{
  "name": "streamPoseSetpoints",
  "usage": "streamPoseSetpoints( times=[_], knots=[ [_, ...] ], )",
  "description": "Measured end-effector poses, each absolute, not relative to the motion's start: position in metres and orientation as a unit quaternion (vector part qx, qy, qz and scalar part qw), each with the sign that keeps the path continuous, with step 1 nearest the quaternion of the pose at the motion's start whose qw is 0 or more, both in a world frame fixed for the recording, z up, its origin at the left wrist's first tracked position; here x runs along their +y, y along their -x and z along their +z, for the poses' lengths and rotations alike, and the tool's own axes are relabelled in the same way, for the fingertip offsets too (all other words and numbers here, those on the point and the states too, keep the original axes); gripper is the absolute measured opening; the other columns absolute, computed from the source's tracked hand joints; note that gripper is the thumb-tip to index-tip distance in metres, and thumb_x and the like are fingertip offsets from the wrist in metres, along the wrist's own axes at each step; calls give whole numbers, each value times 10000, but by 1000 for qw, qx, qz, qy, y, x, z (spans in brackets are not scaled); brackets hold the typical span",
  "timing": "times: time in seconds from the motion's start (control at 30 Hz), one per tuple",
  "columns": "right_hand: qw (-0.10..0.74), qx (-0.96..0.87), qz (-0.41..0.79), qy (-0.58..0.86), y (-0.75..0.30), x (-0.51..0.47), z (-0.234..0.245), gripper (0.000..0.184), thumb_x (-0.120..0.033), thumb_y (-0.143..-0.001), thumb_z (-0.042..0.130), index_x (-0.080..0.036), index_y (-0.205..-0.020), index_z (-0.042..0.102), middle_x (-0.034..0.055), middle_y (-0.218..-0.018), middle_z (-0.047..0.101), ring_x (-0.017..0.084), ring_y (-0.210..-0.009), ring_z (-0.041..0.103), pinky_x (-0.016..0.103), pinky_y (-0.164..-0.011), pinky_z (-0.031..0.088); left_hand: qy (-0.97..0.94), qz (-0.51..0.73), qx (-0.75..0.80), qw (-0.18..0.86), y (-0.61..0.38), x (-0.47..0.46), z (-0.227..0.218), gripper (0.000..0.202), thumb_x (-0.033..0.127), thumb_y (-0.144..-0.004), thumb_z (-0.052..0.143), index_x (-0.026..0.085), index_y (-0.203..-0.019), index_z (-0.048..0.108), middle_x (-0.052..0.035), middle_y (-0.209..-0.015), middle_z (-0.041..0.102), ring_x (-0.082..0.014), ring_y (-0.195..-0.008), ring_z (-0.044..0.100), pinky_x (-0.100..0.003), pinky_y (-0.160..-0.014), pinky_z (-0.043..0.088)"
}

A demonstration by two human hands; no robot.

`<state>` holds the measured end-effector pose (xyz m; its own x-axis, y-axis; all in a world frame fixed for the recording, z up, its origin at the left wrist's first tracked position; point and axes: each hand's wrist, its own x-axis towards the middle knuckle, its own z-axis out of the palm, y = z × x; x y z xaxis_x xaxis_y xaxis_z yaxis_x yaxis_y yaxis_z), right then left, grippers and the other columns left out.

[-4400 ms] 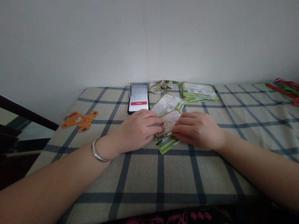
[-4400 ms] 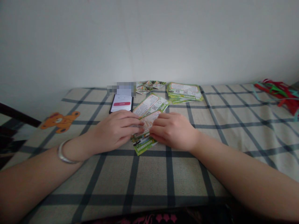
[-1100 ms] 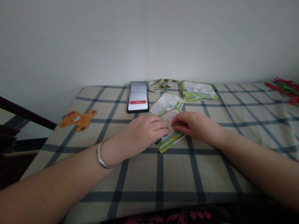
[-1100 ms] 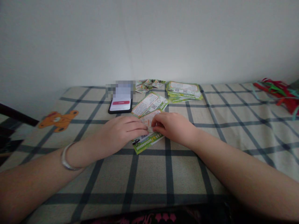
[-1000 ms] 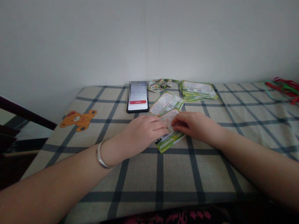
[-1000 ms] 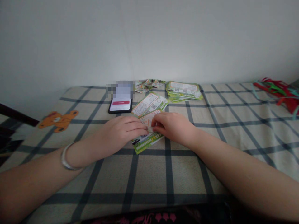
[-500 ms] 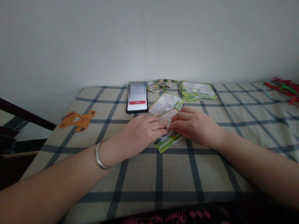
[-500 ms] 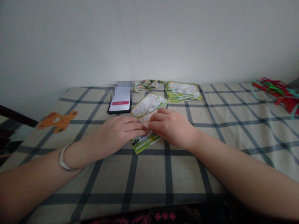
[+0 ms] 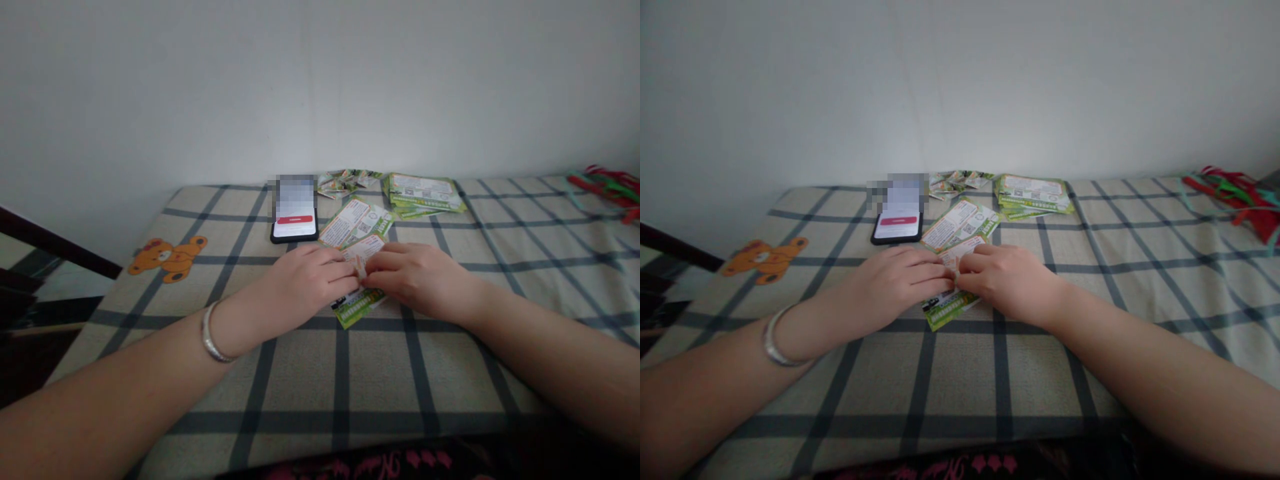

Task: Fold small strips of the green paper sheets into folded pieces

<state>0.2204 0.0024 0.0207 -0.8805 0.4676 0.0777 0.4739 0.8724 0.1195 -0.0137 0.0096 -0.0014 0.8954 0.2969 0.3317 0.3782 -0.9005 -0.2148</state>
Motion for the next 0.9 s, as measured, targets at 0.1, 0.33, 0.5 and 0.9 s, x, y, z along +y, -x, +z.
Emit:
streamPoseSetpoints(
  times=[0.1,0.33,0.5,0.9],
  knots=[
    [18,-966,-77,248,-221,2,21,114,-166,-924,507,-184,-911,619,31,-937,637,193,-854,523,314,-700,389,966,-143,-164,137,16,13,-2,194,173,-949,498,202,-1088,630,-14,-1099,685,-225,-1039,587,-399,-875,508],
    [22,-964,-51,261,-229,1,27,131,-108,-887,541,-194,-897,639,29,-976,641,162,-844,549,286,-699,393,970,-151,-138,130,23,19,0,205,161,-954,484,191,-1060,657,-22,-1067,697,-213,-1009,606,-379,-858,519],
    [18,-958,-16,284,-233,0,33,178,-86,-882,534,-201,-901,669,24,-954,649,139,-809,574,262,-665,396,969,-157,-130,138,25,19,6,204,151,-945,499,195,-1045,671,-19,-1049,711,-206,-992,619,-369,-833,523],
    [8,-948,-4,319,-244,-2,43,214,-125,-865,576,-262,-936,725,14,-997,692,159,-816,634,266,-651,419,975,-117,-120,145,35,18,21,208,143,-926,523,212,-1010,700,-17,-992,723,-190,-936,622,-328,-764,504]
  ],
)
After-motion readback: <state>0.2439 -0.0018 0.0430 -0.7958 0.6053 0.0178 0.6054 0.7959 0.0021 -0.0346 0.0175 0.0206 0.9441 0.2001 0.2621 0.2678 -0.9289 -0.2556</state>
